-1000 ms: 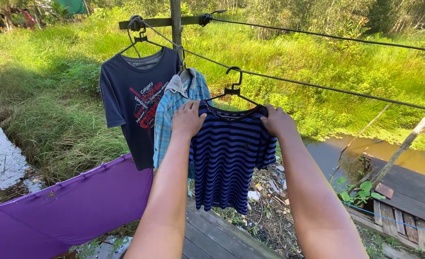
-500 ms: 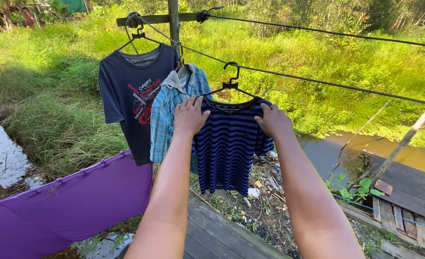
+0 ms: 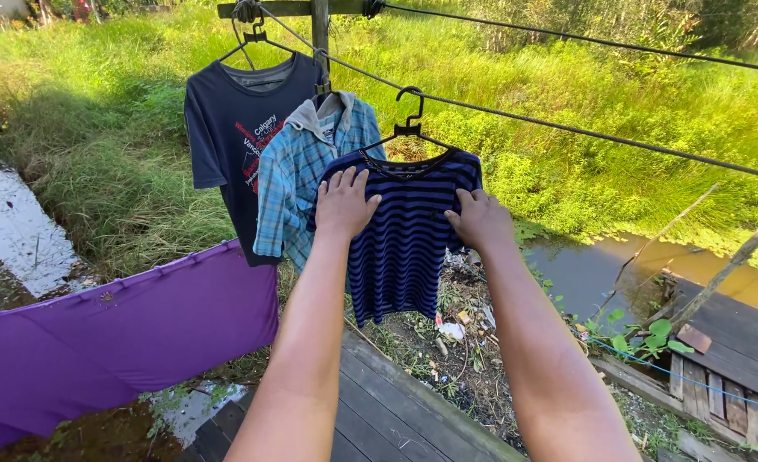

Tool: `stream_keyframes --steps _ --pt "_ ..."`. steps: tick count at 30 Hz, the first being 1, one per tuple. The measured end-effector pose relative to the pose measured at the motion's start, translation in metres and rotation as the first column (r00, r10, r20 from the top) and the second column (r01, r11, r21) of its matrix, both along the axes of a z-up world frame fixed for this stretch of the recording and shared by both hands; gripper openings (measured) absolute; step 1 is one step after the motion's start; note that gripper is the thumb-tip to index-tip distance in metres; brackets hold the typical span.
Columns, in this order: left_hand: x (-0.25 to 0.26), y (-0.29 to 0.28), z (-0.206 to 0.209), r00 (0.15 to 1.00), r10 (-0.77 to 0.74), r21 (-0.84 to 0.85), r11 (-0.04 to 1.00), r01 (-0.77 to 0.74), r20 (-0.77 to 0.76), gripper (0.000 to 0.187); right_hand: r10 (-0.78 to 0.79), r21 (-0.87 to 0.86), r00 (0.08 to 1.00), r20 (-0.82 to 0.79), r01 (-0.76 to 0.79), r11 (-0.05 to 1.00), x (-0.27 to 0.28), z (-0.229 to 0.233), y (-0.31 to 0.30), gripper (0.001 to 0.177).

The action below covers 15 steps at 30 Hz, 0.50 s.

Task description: Hanging wet clothes on a line using hangers from a laundry basket.

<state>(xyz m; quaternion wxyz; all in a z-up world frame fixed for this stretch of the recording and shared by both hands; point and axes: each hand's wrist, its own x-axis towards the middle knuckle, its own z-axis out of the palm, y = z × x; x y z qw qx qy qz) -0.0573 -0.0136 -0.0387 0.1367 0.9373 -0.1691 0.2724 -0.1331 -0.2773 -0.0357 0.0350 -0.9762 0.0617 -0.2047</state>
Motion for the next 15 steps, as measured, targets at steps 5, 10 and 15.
stream_keyframes --steps 5,10,15 --pt "-0.017 -0.003 -0.014 1.0 0.005 -0.016 1.0 -0.005 -0.003 0.071 0.025 0.015 1.0 0.015 -0.026 1.0 -0.003 -0.014 0.003 0.066" --pt "-0.029 -0.014 -0.031 1.0 -0.001 0.002 1.0 0.001 0.024 0.073 0.052 0.0 0.996 0.074 -0.052 0.999 -0.006 -0.032 0.005 0.064" --pt "-0.048 -0.019 -0.041 0.999 -0.035 0.028 0.999 0.036 -0.04 0.075 0.068 0.015 0.989 0.129 -0.07 0.997 -0.026 -0.039 0.019 0.064"
